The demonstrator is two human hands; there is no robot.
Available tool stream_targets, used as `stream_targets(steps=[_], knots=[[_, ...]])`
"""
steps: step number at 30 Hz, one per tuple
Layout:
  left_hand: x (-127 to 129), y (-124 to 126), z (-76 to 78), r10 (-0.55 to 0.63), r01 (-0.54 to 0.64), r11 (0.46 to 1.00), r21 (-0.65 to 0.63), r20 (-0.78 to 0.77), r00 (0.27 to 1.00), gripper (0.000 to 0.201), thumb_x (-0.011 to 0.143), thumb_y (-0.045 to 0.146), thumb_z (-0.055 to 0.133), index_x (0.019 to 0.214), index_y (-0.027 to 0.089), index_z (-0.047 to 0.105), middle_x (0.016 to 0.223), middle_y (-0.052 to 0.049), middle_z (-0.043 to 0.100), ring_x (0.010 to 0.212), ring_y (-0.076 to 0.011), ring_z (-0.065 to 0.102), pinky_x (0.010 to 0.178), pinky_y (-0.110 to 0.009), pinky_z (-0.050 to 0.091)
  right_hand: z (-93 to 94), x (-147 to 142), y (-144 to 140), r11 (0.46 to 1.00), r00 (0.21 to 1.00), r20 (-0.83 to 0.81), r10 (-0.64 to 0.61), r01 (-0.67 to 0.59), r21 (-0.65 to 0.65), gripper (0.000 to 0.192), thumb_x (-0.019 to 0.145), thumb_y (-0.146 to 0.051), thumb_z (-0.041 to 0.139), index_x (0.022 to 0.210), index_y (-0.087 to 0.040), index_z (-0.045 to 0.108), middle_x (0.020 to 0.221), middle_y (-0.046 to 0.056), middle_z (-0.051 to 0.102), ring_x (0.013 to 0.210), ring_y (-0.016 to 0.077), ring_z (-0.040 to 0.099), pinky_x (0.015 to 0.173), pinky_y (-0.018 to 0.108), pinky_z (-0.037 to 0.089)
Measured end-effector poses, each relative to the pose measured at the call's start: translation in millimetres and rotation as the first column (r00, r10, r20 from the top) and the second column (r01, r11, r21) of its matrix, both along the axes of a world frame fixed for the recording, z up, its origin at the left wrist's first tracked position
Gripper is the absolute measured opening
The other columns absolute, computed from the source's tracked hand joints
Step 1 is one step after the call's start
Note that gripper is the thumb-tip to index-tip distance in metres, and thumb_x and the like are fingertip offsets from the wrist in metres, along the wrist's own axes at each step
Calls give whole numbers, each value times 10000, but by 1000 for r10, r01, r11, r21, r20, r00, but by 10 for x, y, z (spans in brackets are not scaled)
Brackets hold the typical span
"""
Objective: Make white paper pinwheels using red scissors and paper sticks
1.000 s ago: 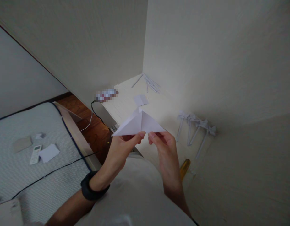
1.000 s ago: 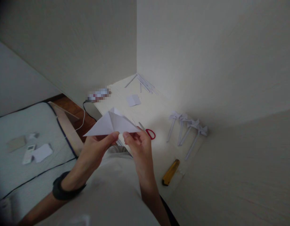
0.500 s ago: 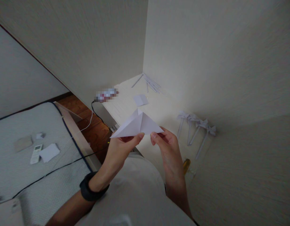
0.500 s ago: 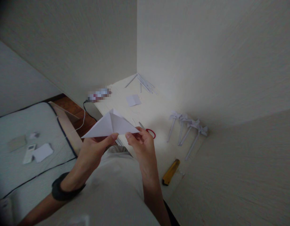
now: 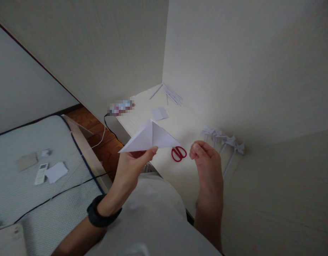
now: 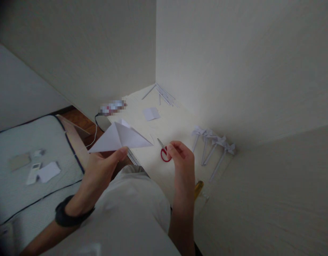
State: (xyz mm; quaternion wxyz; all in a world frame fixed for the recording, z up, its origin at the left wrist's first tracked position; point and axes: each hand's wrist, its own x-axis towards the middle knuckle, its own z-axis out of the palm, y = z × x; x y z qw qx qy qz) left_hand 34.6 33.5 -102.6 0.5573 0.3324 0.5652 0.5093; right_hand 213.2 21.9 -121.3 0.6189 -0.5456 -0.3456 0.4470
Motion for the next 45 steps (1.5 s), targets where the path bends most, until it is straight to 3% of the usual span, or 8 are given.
stream_targets(steps=[3, 6, 8, 12, 16, 19, 29, 45], knots=[[-2, 13, -41, 9, -9, 1000, 20, 43, 999, 232, 631, 295, 835, 738, 145, 694, 675, -2, 689, 600, -128, 599, 572, -234, 481, 25, -16, 0, 1000, 1000, 19, 23, -23, 4, 122, 732, -282, 696, 665, -197, 639, 559, -47, 517, 557, 111, 445, 550, 247, 357], [27, 7, -78, -46, 44, 999, 31, 77, 996, 232, 633, 303, 836, 702, 142, 684, 629, 6, 666, 568, -115, 570, 544, -222, 457, 82, -200, -6, 978, 977, -49, 205, -207, -30, 139, 685, -306, 746, 746, -199, 681, 595, -32, 562, 571, 125, 485, 560, 251, 415], [50, -2, -85, -81, 77, 996, 43, 94, 992, 228, 635, 300, 836, 687, 147, 675, 599, 19, 646, 556, -112, 558, 539, -219, 452, 111, -348, -13, 963, 959, -100, 265, -269, -23, 168, 676, -332, 753, 660, -202, 649, 579, -23, 559, 576, 136, 503, 576, 265, 453], [68, -4, -59, -115, 111, 993, 41, 109, 987, 199, 635, 271, 822, 666, 156, 663, 587, 32, 628, 560, -109, 546, 560, -222, 448, 118, -472, -28, 975, 971, -104, 216, -219, -21, 271, 717, -330, 709, 527, -207, 560, 568, -5, 565, 602, 148, 545, 596, 273, 485], [72, 10, -29, -56, 54, 998, 24, 115, 992, 208, 610, 277, 826, 684, 154, 675, 620, 26, 637, 563, -110, 538, 574, -238, 442, 116, -403, -31, 986, 984, -84, 159, -162, -31, 150, 697, -306, 735, 673, -204, 628, 575, -32, 559, 564, 127, 516, 572, 255, 468], [92, 3, -28, -108, 107, 994, 8, 123, 987, 205, 607, 282, 824, 632, 149, 671, 592, 19, 632, 564, -115, 544, 583, -242, 442, 140, -395, -35, 983, 981, -95, 170, -175, -48, 173, 681, -310, 762, 747, -205, 642, 602, -28, 581, 576, 132, 529, 586, 263, 478], [39, 22, -97, -127, 117, 990, 75, 154, 980, 177, 662, 297, 815, 671, 164, 698, 589, 30, 611, 579, -113, 537, 598, -225, 430, 158, -443, -50, 985, 979, -125, 162, -167, -36, 182, 699, -323, 746, 666, -220, 599, 588, -24, 578, 595, 149, 553, 610, 282, 506], [30, 33, -103, -328, 324, 945, 47, 160, 931, 165, 649, 271, 817, 627, 169, 689, 599, 18, 640, 576, -120, 549, 585, -224, 428, 123, -472, -48, 977, 966, -176, 189, -203, -65, 223, 670, -344, 742, 566, -218, 590, 566, -9, 585, 570, 165, 550, 558, 307, 465]])
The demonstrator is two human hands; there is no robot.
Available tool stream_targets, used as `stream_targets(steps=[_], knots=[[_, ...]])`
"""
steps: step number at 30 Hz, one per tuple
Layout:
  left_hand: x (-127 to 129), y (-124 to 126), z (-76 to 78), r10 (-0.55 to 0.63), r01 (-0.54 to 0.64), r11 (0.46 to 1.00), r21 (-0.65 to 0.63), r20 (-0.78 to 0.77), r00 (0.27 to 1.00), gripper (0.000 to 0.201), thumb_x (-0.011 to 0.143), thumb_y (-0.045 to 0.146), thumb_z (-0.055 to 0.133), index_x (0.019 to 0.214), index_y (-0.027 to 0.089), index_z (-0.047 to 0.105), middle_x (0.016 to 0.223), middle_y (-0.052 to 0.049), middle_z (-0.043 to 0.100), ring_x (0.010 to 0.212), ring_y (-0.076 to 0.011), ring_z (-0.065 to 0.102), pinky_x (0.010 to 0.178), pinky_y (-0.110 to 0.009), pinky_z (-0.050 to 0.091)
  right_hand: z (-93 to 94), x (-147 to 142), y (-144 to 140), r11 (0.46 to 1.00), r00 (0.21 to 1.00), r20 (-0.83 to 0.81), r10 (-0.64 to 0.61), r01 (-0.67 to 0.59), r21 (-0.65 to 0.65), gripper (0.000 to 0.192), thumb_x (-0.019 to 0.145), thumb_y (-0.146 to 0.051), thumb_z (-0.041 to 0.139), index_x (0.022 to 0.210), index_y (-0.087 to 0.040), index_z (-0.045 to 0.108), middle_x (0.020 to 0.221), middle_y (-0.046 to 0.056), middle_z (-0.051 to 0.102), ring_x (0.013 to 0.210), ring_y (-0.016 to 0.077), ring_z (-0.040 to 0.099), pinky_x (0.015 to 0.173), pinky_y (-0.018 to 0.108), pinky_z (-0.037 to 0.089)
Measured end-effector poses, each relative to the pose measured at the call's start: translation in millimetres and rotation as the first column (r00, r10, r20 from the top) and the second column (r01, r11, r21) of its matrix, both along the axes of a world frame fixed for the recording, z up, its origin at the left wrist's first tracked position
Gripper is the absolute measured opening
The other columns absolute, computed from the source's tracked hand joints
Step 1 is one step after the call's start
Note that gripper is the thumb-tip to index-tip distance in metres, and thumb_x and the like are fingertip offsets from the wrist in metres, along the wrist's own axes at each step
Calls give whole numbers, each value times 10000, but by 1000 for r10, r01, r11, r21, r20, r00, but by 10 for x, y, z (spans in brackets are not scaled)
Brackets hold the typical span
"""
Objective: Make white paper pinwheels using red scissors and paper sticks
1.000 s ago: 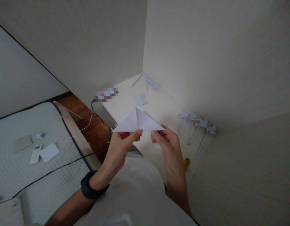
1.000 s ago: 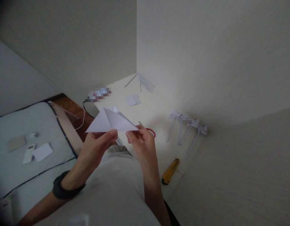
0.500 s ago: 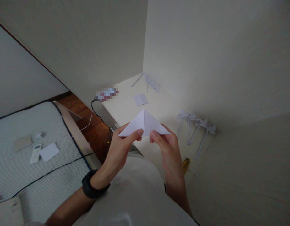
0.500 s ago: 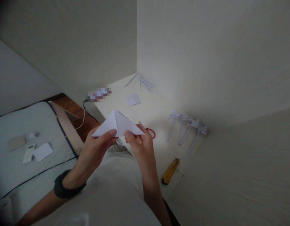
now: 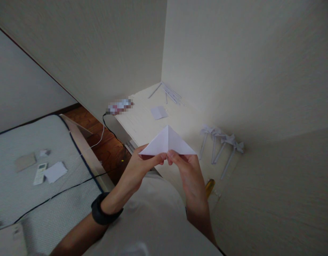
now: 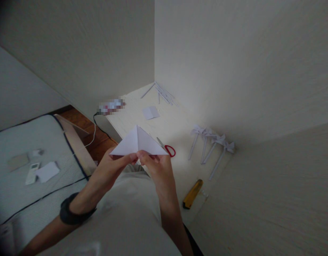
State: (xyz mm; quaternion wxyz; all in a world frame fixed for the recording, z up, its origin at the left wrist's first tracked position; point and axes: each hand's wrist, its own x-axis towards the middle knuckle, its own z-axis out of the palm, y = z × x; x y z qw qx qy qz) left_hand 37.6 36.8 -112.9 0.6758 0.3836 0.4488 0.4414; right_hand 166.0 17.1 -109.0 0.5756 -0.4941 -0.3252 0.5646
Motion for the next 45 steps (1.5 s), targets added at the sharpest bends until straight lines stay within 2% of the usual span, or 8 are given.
stream_targets(steps=[7, 14, 24, 28, 33, 38, 45], knots=[[-25, 4, 30, -8, 7, 999, -33, -35, 999, 140, 620, 250, 806, 628, 166, 695, 580, 22, 634, 552, -116, 526, 551, -223, 396, 17, 1, -13, 999, 999, -25, 27, -28, -35, 302, 663, -360, 755, 513, -214, 537, 564, -10, 545, 588, 156, 507, 570, 298, 431], [-69, 13, -28, -75, 73, 996, -57, -28, 997, 194, 623, 287, 822, 694, 147, 708, 637, 1, 677, 602, -135, 569, 601, -245, 418, -36, 27, -17, 999, 1000, -4, 17, -17, -29, 313, 676, -345, 742, 521, -214, 504, 523, -37, 483, 547, 135, 464, 546, 285, 378], [-81, 38, 14, -60, 60, 995, -73, 3, 998, 163, 632, 272, 808, 683, 144, 720, 593, 25, 625, 589, -104, 538, 609, -222, 408, -56, 75, 5, 998, 998, 7, -56, 56, 0, 294, 670, -335, 758, 543, -206, 526, 504, -50, 463, 516, 118, 438, 503, 263, 386], [-74, 26, 17, -26, 26, 998, -52, 4, 1000, 154, 624, 253, 810, 640, 151, 695, 598, 22, 642, 577, -99, 528, 580, -211, 398, -25, 47, 5, 1000, 1000, 21, -17, 17, 2, 221, 664, -319, 756, 605, -201, 579, 537, -38, 520, 531, 124, 475, 522, 269, 422], [-52, 29, 13, -49, 50, 998, -35, 31, 998, 137, 631, 236, 805, 652, 147, 703, 606, 19, 656, 583, -97, 539, 586, -202, 406, 21, 21, 2, 1000, 999, 49, 7, -6, -21, 264, 654, -322, 743, 543, -209, 532, 530, -32, 523, 550, 133, 508, 548, 274, 456], [-63, 27, 15, -52, 53, 998, -43, 30, 998, 142, 631, 241, 810, 693, 141, 729, 614, 14, 663, 592, -99, 557, 594, -200, 420, 7, 35, 6, 999, 998, 59, -23, 25, -26, 212, 633, -309, 742, 582, -207, 562, 533, -35, 537, 528, 130, 500, 516, 267, 432], [-103, 49, 22, 15, -14, 997, -74, 8, 1000, 135, 624, 235, 812, 631, 156, 704, 570, 36, 605, 562, -73, 518, 552, -177, 388, -60, 105, 20, 999, 996, 77, -52, 52, 3, 300, 640, -304, 747, 501, -207, 500, 496, -49, 469, 507, 111, 448, 484, 243, 401]])
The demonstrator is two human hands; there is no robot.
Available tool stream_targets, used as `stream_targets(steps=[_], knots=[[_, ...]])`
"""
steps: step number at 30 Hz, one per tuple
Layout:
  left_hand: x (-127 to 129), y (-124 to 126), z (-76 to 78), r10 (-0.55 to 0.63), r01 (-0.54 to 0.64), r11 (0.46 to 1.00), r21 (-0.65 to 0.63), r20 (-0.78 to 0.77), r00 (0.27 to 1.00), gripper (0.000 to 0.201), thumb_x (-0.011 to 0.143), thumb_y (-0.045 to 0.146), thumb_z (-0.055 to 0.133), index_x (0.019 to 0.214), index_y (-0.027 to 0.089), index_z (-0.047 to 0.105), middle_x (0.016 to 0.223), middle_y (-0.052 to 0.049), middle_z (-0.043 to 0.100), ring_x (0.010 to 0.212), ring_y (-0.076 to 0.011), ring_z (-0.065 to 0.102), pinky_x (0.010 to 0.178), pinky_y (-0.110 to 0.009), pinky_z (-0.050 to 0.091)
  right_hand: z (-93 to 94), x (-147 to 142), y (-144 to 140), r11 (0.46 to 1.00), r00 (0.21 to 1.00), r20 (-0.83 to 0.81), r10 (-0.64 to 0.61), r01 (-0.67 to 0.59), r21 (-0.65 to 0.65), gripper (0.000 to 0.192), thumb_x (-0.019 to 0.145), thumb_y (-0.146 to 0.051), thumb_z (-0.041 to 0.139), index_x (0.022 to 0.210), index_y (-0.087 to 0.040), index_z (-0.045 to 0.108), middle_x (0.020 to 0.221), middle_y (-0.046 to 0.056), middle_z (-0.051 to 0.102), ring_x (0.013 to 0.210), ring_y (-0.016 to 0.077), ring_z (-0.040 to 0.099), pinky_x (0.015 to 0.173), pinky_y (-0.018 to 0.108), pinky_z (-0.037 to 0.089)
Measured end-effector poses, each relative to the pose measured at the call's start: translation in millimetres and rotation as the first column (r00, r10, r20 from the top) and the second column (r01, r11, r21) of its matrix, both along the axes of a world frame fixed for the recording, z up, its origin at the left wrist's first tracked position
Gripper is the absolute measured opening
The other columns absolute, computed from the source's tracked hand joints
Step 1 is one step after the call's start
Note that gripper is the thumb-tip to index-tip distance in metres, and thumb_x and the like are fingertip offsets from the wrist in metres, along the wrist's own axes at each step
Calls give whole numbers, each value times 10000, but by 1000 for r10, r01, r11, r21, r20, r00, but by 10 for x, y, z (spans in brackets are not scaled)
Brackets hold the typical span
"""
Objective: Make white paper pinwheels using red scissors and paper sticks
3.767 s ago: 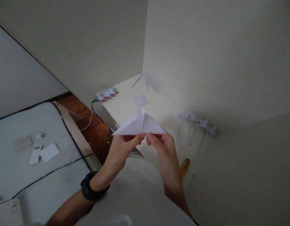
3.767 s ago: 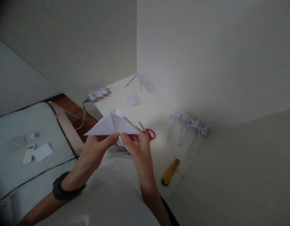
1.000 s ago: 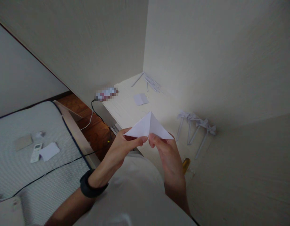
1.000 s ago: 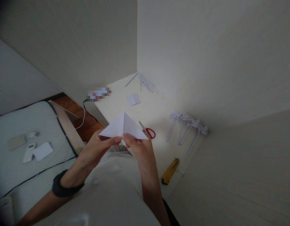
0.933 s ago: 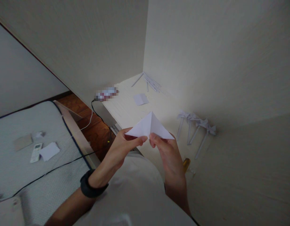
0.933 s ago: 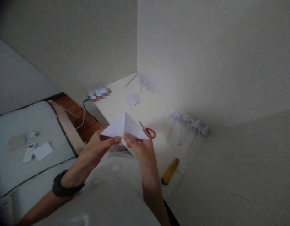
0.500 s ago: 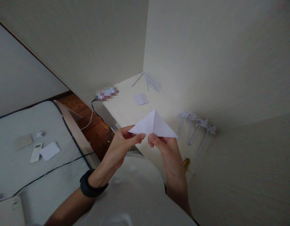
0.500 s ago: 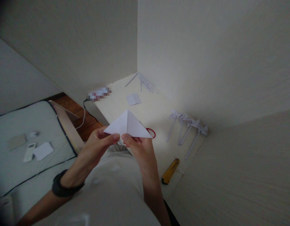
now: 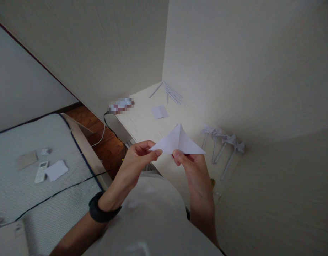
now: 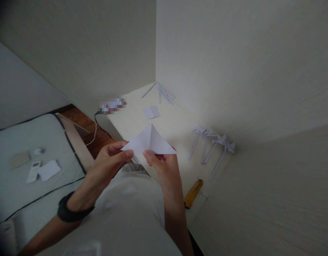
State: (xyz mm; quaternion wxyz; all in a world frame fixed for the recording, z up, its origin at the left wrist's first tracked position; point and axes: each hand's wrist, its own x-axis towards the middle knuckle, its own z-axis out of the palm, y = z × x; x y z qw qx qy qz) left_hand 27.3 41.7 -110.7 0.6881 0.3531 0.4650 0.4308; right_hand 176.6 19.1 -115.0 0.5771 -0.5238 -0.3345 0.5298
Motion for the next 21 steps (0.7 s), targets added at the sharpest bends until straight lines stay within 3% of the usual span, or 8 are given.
stream_targets(steps=[16, 21], knots=[[-18, 21, 7, 35, -34, 999, 35, -30, 999, 120, 655, 212, 779, 598, 170, 682, 589, 25, 591, 573, -96, 493, 543, -209, 370, -76, 125, -25, 999, 997, 68, -27, 25, 28, 333, 695, -324, 728, 496, -208, 488, 511, -43, 464, 528, 116, 442, 511, 252, 371], [-51, 58, 29, 106, -100, 992, 79, -69, 992, 110, 632, 185, 748, 561, 163, 668, 564, 31, 565, 558, -91, 459, 544, -216, 355, -53, 245, -41, 996, 990, 110, -83, 79, 44, 321, 721, -314, 692, 498, -213, 483, 502, -46, 445, 518, 116, 413, 531, 269, 361]])
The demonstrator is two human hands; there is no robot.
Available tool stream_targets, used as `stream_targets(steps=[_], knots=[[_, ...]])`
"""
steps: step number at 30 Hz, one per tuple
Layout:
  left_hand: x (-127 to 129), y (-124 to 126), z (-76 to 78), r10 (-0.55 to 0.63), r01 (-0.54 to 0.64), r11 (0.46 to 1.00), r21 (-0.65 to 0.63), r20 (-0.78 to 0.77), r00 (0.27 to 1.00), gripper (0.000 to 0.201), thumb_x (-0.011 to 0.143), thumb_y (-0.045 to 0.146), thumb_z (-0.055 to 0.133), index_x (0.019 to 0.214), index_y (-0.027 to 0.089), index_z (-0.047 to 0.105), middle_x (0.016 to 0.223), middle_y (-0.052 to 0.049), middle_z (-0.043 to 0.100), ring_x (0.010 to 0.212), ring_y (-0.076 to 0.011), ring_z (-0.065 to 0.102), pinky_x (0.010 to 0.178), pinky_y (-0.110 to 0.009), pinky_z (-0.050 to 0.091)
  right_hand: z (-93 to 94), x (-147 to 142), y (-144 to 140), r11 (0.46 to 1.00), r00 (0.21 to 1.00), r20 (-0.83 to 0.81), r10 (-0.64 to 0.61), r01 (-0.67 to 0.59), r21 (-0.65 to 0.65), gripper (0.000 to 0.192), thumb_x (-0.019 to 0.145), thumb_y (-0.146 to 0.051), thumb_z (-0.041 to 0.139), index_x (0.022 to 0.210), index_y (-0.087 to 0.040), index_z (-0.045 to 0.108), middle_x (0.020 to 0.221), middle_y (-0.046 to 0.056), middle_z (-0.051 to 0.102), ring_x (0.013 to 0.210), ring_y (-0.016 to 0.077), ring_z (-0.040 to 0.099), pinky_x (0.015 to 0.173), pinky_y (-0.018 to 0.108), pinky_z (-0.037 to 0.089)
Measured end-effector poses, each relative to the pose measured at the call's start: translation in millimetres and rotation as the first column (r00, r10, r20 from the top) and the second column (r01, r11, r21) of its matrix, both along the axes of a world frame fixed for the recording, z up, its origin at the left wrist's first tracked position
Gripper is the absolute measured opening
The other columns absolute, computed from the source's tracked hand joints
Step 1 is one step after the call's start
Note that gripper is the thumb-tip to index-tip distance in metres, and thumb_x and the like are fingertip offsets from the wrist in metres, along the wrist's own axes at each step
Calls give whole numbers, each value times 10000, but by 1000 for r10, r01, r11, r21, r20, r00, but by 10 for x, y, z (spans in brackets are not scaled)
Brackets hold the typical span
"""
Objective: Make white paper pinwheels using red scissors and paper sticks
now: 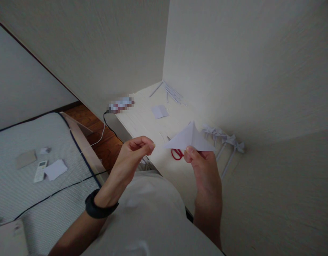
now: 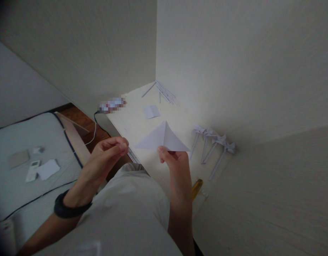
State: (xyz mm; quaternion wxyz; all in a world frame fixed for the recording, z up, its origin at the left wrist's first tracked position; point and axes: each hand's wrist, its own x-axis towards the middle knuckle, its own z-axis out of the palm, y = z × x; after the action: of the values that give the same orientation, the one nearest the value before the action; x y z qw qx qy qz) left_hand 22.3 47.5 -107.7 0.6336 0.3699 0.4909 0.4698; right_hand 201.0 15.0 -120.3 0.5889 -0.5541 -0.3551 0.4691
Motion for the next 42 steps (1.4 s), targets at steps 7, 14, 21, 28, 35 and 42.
stream_targets(steps=[7, 14, 21, 28, 35, 42], knots=[[14, -27, -17, -93, 97, 993, -66, 53, 994, 90, 648, 205, 788, 634, 169, 707, 586, 27, 613, 559, -91, 508, 539, -206, 373, 19, -6, -2, 1000, 1000, 23, 16, -16, -4, 327, 724, -327, 691, 506, -215, 475, 518, -47, 450, 534, 119, 427, 550, 272, 376], [76, -68, -25, -285, 290, 955, -60, 79, 955, 171, 639, 267, 844, 758, 174, 764, 709, 7, 702, 638, -111, 572, 620, -207, 427, 61, -235, 11, 992, 990, -77, 114, -118, -42, 272, 656, -331, 736, 531, -211, 527, 513, -32, 509, 519, 129, 471, 504, 261, 409], [67, -66, -49, -279, 280, 960, -32, 20, 960, 144, 663, 290, 817, 705, 169, 752, 625, 14, 651, 565, -104, 513, 560, -208, 396, 140, -301, 19, 979, 967, -164, 194, -202, -34, 245, 657, -313, 742, 551, -213, 546, 517, -37, 494, 521, 127, 469, 515, 262, 435], [63, -36, -42, -308, 309, 950, -45, 9, 951, 130, 640, 270, 790, 650, 161, 720, 585, 14, 625, 539, -110, 499, 546, -222, 396, 114, -283, 16, 977, 966, -171, 196, -207, -53, 218, 634, -313, 761, 597, -214, 570, 536, -39, 508, 522, 121, 451, 500, 246, 433], [34, -47, -34, -288, 289, 954, -75, 25, 957, 149, 615, 257, 815, 692, 155, 739, 625, 13, 653, 545, -105, 514, 548, -216, 393, 107, -281, 12, 980, 967, -184, 179, -191, -54, 180, 623, -286, 759, 624, -213, 595, 545, -40, 521, 524, 122, 462, 498, 249, 421], [24, -47, 6, -274, 285, 950, -130, 94, 957, 157, 604, 247, 820, 695, 166, 722, 641, 2, 681, 606, -144, 602, 625, -253, 472, 36, -233, 10, 991, 983, -141, 121, -126, -33, 196, 640, -286, 767, 637, -210, 586, 552, -42, 528, 533, 129, 482, 493, 254, 417]])
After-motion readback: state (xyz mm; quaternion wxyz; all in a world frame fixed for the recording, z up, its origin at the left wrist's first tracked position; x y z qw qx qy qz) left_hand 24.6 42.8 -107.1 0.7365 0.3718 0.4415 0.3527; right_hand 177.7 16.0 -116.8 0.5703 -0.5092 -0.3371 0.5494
